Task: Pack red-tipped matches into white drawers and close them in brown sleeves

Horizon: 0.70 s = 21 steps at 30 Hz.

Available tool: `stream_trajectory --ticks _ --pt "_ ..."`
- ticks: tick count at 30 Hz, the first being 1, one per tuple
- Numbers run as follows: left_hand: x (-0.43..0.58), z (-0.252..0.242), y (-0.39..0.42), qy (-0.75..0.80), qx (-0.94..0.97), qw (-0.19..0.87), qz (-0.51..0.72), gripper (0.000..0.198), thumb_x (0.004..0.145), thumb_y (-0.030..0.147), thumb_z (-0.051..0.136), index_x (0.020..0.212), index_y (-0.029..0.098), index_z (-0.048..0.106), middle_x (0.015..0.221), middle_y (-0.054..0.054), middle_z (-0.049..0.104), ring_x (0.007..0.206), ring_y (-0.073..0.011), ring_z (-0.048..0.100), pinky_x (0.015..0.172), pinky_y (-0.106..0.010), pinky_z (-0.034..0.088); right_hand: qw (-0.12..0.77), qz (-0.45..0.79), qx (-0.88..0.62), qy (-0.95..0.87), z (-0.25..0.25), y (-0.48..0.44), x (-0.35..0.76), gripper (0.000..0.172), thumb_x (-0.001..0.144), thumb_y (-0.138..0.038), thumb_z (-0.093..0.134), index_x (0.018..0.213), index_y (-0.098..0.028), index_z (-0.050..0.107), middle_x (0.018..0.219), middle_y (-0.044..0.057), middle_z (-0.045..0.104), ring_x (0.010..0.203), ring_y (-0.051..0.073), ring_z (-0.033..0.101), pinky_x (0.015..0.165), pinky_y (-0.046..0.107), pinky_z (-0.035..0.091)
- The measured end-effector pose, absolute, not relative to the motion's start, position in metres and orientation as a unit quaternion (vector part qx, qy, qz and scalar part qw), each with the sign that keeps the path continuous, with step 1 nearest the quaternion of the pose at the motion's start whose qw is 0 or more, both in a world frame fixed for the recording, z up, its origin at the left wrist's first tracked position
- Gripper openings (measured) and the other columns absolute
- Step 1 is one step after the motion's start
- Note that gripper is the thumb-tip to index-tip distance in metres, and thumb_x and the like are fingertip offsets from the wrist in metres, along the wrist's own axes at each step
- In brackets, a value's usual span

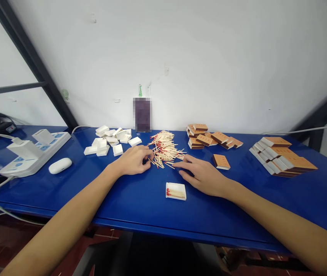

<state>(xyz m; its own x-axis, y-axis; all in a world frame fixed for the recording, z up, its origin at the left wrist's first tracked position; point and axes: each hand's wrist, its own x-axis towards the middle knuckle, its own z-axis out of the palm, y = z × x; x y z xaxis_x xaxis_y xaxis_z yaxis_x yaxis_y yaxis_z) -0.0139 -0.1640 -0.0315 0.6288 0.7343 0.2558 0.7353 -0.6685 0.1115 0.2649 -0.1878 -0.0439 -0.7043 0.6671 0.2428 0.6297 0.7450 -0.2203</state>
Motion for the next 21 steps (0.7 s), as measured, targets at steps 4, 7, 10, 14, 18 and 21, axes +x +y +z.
stream_trajectory --ticks 4,7,10,14,18,21 --pt "-0.0142 -0.0294 -0.1646 -0.409 -0.903 -0.008 -0.131 0.008 0.077 0.021 0.053 0.082 0.019 0.058 0.078 -0.002 0.057 0.074 -0.0167 0.052 0.067 -0.029 0.038 0.159 0.067 -0.353 -0.92 -0.0451 -0.1869 0.2658 0.04 0.098 -0.026 0.041 0.134 -0.025 0.057 0.1 0.007 0.058 0.085 0.02 0.06 0.077 0.035 0.049" --pt "-0.0153 -0.0285 -0.1642 -0.411 -0.903 -0.014 -0.122 0.006 0.078 0.021 0.053 0.081 0.019 0.057 0.075 -0.001 0.056 0.074 -0.0169 0.051 0.067 -0.029 0.037 0.151 0.069 -0.345 -0.924 -0.0449 -0.1868 0.2664 0.04 0.1 -0.029 0.04 0.136 -0.029 0.056 0.099 0.006 0.056 0.083 0.018 0.058 0.077 0.036 0.049" --pt "-0.0163 -0.0282 -0.1637 -0.409 -0.904 -0.016 -0.12 0.007 0.079 0.021 0.052 0.081 0.019 0.058 0.074 -0.001 0.055 0.074 -0.0169 0.051 0.067 -0.029 0.036 0.148 0.072 -0.344 -0.925 -0.045 -0.1867 0.2666 0.039 0.1 -0.03 0.039 0.133 -0.029 0.06 0.101 0.007 0.056 0.083 0.018 0.058 0.078 0.036 0.049" --pt "-0.0167 -0.0277 -0.1635 -0.407 -0.905 -0.019 -0.121 0.007 0.08 0.02 0.051 0.082 0.018 0.058 0.075 -0.002 0.055 0.075 -0.0171 0.05 0.067 -0.029 0.036 0.15 0.079 -0.354 -0.92 -0.0461 -0.1859 0.2665 0.038 0.1 -0.028 0.04 0.132 -0.026 0.06 0.101 0.007 0.056 0.082 0.018 0.058 0.077 0.036 0.049" --pt "-0.0179 -0.0262 -0.163 -0.413 -0.903 -0.031 -0.111 0.008 0.081 0.021 0.051 0.083 0.018 0.058 0.077 -0.002 0.054 0.075 -0.0172 0.049 0.068 -0.029 0.036 0.153 0.07 -0.365 -0.916 -0.0472 -0.185 0.266 0.038 0.099 -0.027 0.042 0.133 -0.023 0.058 0.103 0.008 0.057 0.086 0.019 0.06 0.078 0.035 0.05" --pt "-0.0202 -0.0253 -0.1622 -0.415 -0.903 -0.04 -0.107 0.007 0.081 0.022 0.052 0.082 0.018 0.057 0.078 -0.002 0.053 0.076 -0.017 0.049 0.068 -0.029 0.035 0.147 0.065 -0.373 -0.914 -0.0472 -0.1851 0.2654 0.037 0.098 -0.027 0.042 0.131 -0.022 0.06 0.103 0.008 0.057 0.086 0.02 0.06 0.078 0.034 0.05"
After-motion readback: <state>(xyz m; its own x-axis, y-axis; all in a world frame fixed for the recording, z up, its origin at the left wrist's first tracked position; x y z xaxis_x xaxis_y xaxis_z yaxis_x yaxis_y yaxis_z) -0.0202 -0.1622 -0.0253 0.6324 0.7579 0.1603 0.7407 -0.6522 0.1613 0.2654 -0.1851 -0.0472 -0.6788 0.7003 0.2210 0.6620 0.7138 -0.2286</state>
